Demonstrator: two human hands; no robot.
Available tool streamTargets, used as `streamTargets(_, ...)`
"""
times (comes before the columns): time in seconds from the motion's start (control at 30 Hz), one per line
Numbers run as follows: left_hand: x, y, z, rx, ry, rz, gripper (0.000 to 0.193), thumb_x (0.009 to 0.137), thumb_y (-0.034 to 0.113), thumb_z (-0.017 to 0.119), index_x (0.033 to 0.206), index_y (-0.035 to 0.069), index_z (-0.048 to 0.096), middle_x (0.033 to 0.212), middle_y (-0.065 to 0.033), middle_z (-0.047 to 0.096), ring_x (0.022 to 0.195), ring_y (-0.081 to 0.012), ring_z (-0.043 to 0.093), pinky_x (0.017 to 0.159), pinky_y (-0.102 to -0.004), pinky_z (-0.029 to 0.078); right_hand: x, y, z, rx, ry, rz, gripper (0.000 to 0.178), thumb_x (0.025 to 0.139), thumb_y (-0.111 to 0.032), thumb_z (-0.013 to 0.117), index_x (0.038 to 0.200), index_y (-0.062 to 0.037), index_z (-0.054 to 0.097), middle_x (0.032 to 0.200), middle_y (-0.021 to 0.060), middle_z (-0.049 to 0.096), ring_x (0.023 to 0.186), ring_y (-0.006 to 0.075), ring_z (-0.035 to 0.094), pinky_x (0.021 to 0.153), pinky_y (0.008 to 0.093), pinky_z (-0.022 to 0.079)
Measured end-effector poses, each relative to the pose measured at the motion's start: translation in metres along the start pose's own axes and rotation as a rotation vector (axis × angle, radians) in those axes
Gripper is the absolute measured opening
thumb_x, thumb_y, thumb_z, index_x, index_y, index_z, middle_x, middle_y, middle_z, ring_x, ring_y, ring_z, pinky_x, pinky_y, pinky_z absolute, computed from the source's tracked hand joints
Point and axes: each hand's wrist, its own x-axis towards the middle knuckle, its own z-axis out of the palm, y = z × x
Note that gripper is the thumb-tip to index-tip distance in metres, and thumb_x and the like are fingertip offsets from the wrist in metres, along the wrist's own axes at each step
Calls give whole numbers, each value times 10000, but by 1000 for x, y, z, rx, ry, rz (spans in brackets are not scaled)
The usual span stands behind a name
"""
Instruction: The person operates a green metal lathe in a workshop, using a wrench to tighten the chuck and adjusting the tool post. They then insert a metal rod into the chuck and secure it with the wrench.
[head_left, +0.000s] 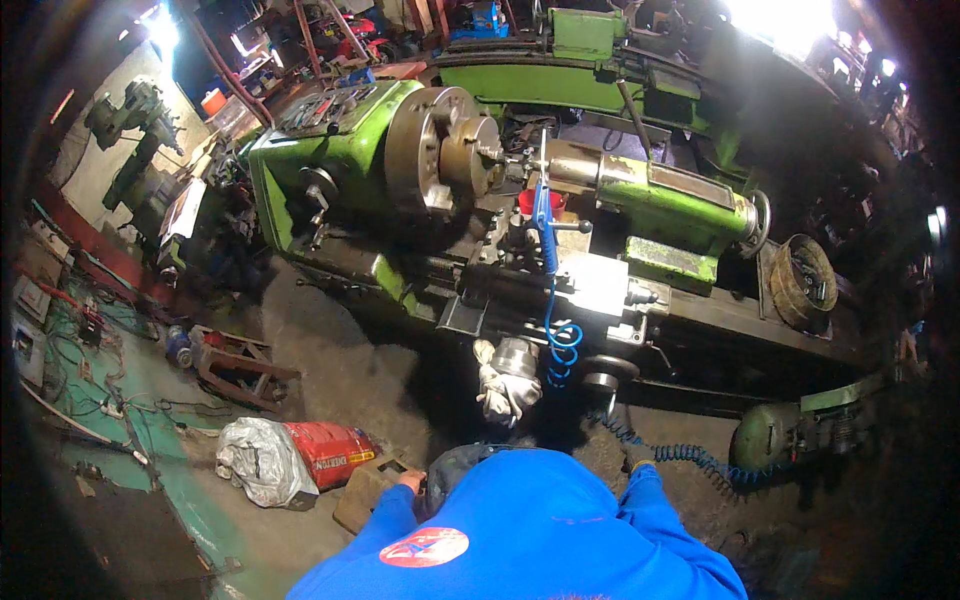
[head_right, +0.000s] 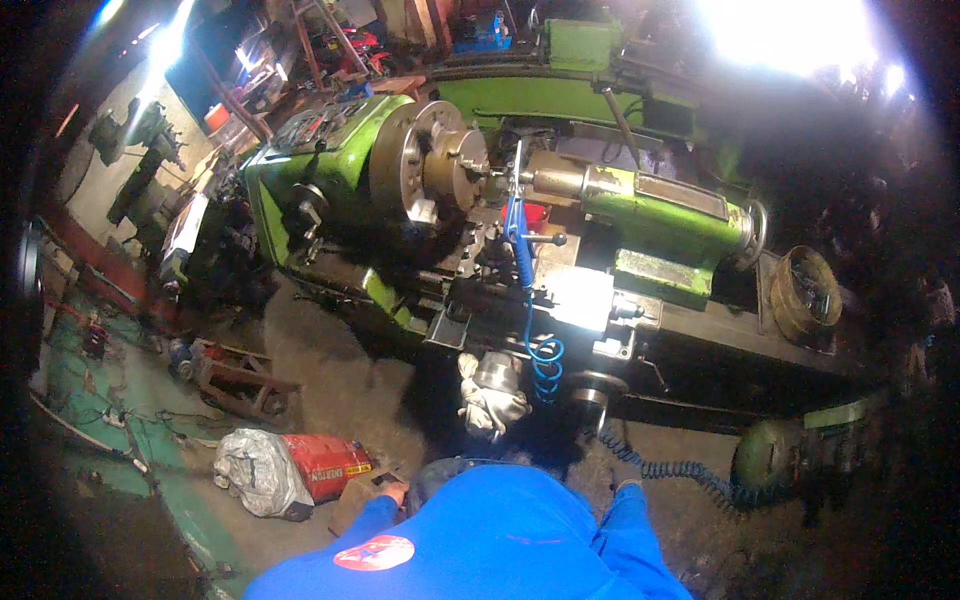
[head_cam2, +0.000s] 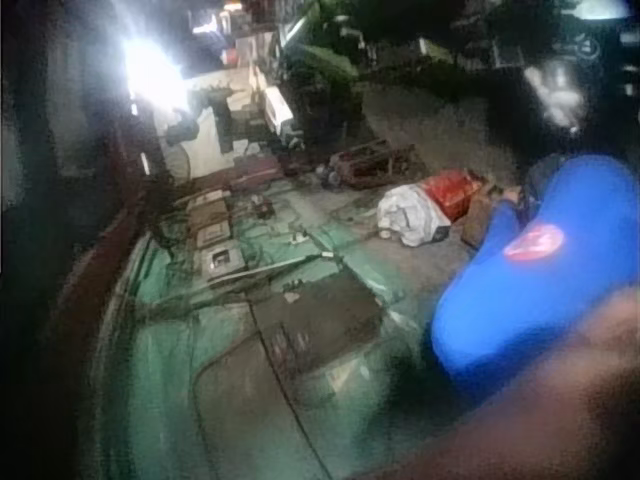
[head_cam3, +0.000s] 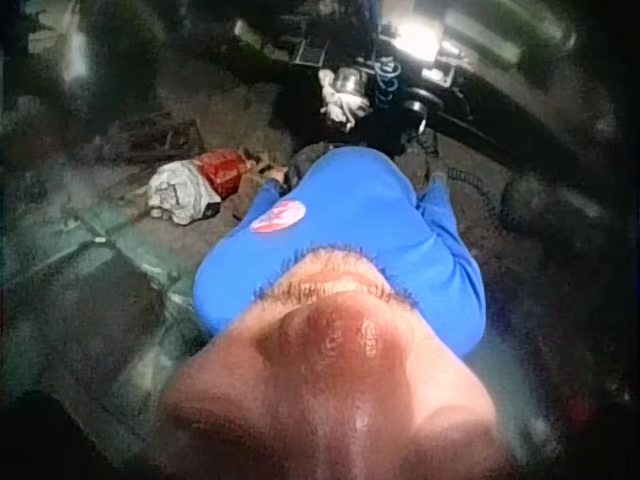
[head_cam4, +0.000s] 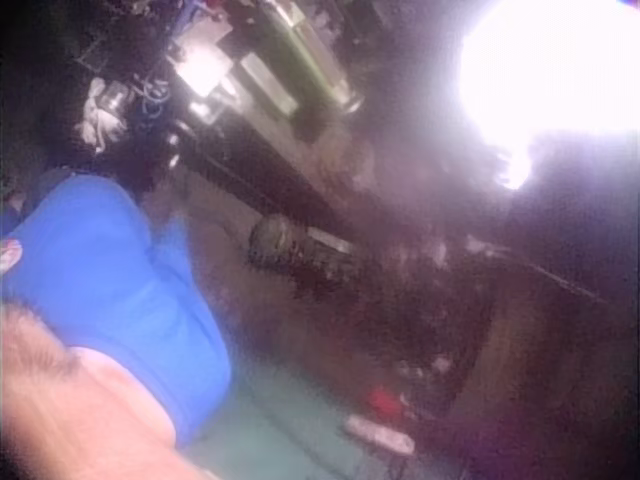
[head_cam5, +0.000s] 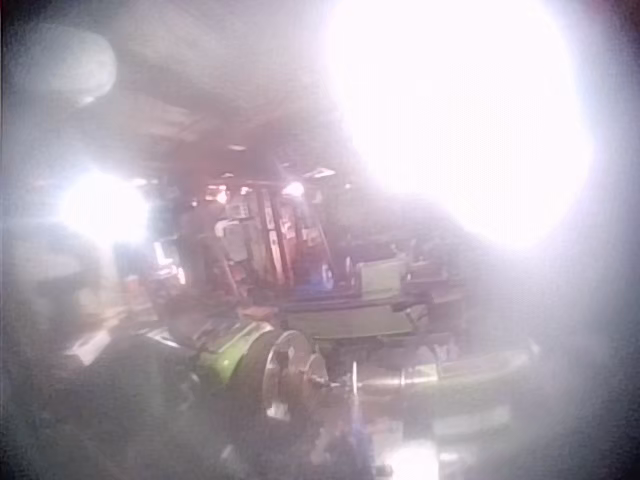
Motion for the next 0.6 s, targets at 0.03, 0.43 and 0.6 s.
streamTargets(0.03,-8,-12,7,21,-32,-5,404,975,385,708,1126,17,775,1155,-190,768,1100,-353,706,985,-429,523,9,20,3,-16,3,-78,400,904,-396,686,1055,-27,711,790,182,677,703,331,706,602,500,573)
streamTargets(0.43,-14,-1,11,-153,-24,-136,415,998,389,693,1252,63,729,1051,-118,774,893,-225,729,747,-396,607,5,16,7,-139,68,-34,417,948,-387,636,1193,-60,721,1105,224,719,935,406,718,735,526,566)
streamTargets(0.6,-36,61,20,-57,12,-222,443,992,404,691,1258,51,720,1018,-123,780,805,-201,734,741,-395,594,21,84,3,-138,-115,-12,455,943,-396,683,1205,-24,700,1069,247,723,875,419,742,666,545,613)
